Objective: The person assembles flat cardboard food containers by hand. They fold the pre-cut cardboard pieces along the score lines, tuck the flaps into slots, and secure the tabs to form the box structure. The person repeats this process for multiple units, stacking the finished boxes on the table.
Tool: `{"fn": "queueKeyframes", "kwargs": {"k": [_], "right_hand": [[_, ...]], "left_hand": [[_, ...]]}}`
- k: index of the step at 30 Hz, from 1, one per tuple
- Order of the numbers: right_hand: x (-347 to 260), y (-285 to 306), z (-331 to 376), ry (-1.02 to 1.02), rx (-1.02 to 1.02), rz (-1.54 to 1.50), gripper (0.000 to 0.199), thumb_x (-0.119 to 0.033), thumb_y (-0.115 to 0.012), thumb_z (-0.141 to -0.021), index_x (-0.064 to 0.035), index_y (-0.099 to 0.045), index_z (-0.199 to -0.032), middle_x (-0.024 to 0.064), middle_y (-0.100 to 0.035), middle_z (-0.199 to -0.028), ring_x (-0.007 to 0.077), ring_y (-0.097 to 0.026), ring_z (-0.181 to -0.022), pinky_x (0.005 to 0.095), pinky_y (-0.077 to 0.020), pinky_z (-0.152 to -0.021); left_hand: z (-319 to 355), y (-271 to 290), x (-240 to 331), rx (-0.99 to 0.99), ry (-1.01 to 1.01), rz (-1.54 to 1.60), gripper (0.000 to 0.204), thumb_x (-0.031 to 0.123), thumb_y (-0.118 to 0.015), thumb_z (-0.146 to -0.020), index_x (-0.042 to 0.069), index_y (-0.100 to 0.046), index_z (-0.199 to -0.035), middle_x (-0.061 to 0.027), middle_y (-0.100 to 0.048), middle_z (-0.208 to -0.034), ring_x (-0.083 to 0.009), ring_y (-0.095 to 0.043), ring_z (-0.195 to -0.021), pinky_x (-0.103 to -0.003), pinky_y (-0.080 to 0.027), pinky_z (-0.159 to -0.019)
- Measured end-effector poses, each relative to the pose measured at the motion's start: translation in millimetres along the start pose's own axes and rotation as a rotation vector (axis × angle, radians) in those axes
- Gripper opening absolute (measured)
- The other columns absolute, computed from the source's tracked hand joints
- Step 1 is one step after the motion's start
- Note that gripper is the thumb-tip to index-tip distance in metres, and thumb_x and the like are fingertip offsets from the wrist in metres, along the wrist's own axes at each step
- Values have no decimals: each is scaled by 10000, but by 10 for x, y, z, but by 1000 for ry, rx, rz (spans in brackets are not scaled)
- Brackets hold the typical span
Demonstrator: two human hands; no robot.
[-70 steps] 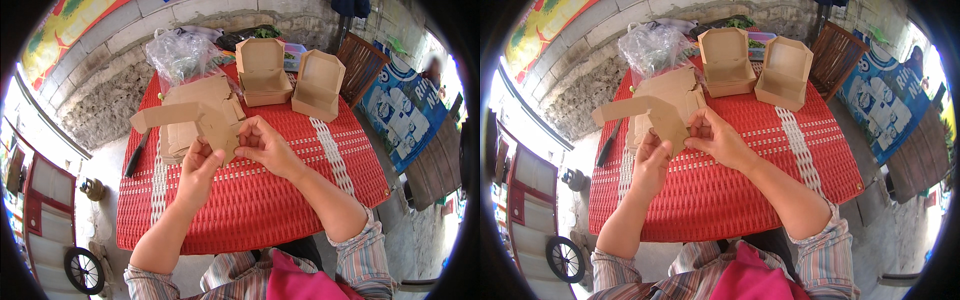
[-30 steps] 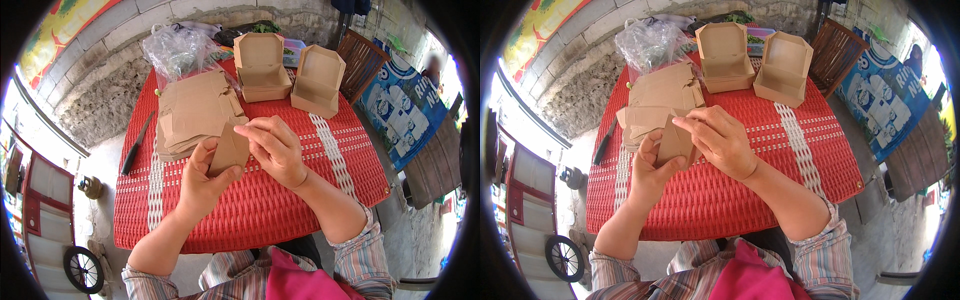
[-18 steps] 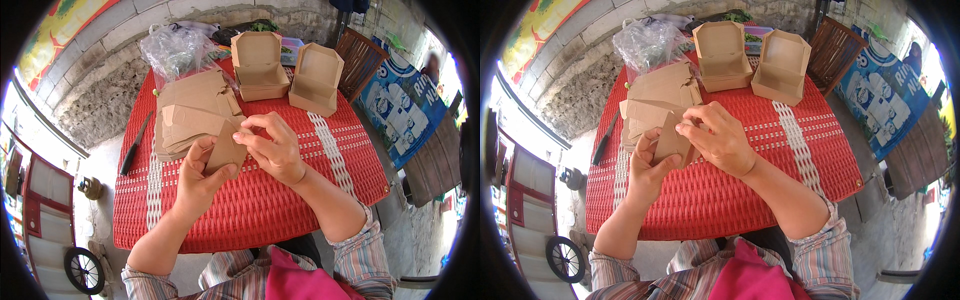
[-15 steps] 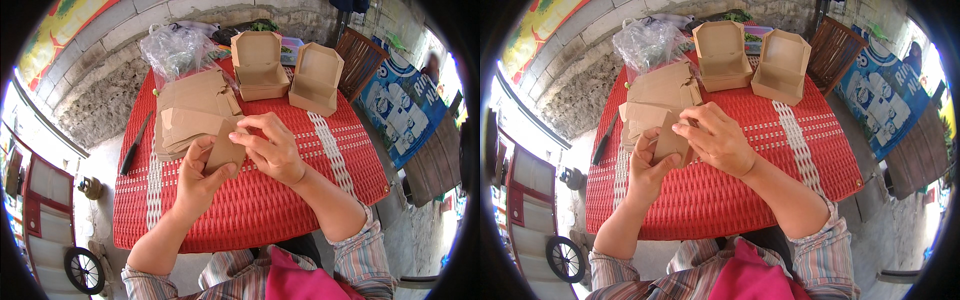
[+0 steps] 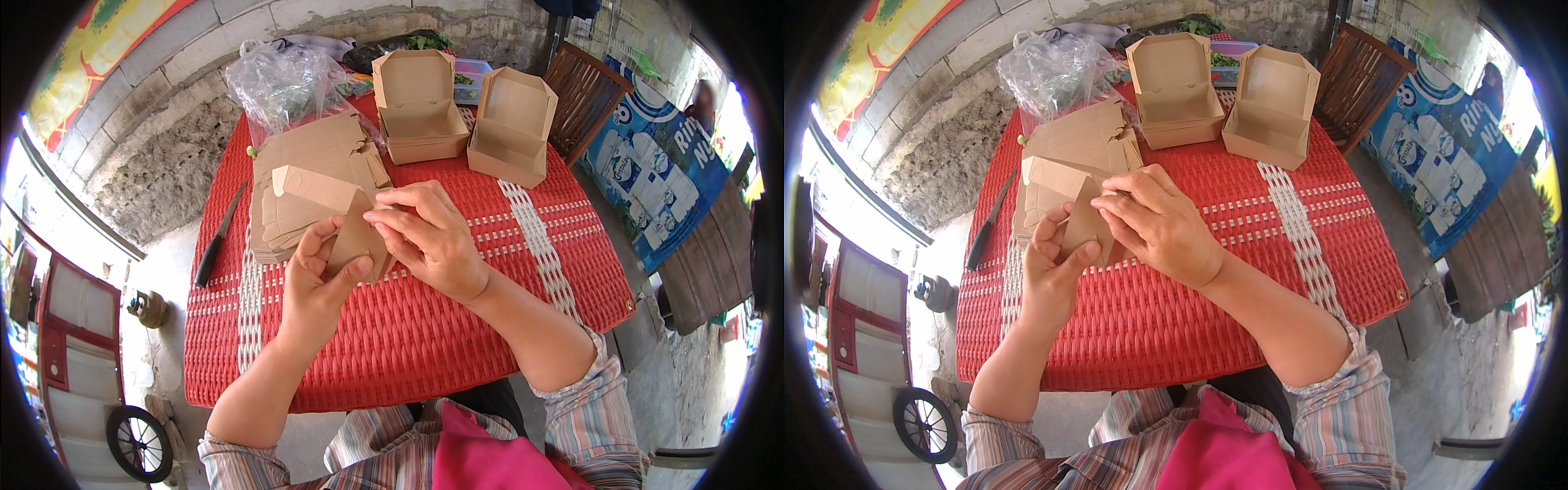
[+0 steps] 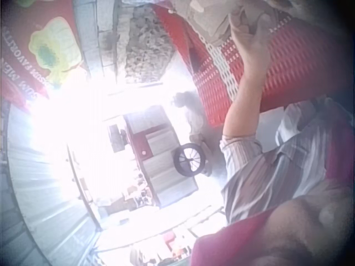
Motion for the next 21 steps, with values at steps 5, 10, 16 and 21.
{"fn": "queueKeyframes", "kwargs": {"k": [5,10,16,21], "right_hand": [[108,24,-30,-151,4,-185,238,-39,-673,-854,-44,-682,-1092,108,-594,-985,256,-563,-885,330,-491,-771],[415,-125,145,-471,-4,-441,379,-100,-650,-916,-111,-572,-1286,86,-541,-1098,198,-541,-983,316,-467,-808],[580,-295,243,-535,-16,-690,669,-238,-642,-944,-139,-284,-1501,94,-410,-1279,216,-473,-1108,348,-413,-969],[1045,-260,480,-839,188,-890,716,-364,-603,-962,-84,-242,-1514,109,-411,-1359,219,-439,-1229,365,-352,-1065]], "left_hand": [[17,-20,51,-22,-33,-41,478,-38,-637,-903,31,-395,-1310,-124,-574,-1234,-143,-570,-1108,-280,-495,-930],[45,-117,57,-61,-31,-102,504,-42,-625,-907,53,-362,-1326,-147,-576,-1228,-172,-584,-1094,-302,-515,-896],[49,-118,130,-108,-73,-202,516,-54,-617,-904,78,-352,-1327,-167,-569,-1228,-190,-593,-1090,-316,-531,-880],[0,55,361,-47,-260,137,507,-34,-636,-898,113,-374,-1306,-148,-598,-1234,-210,-562,-1188,-351,-498,-935]]}}
Point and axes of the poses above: each hand's wrist, its own z-axis away from the middle knuckle, its own y-axis out of the back of the hand, x = y × z, the point moved 10 cm from there along -z, towards the middle knuckle
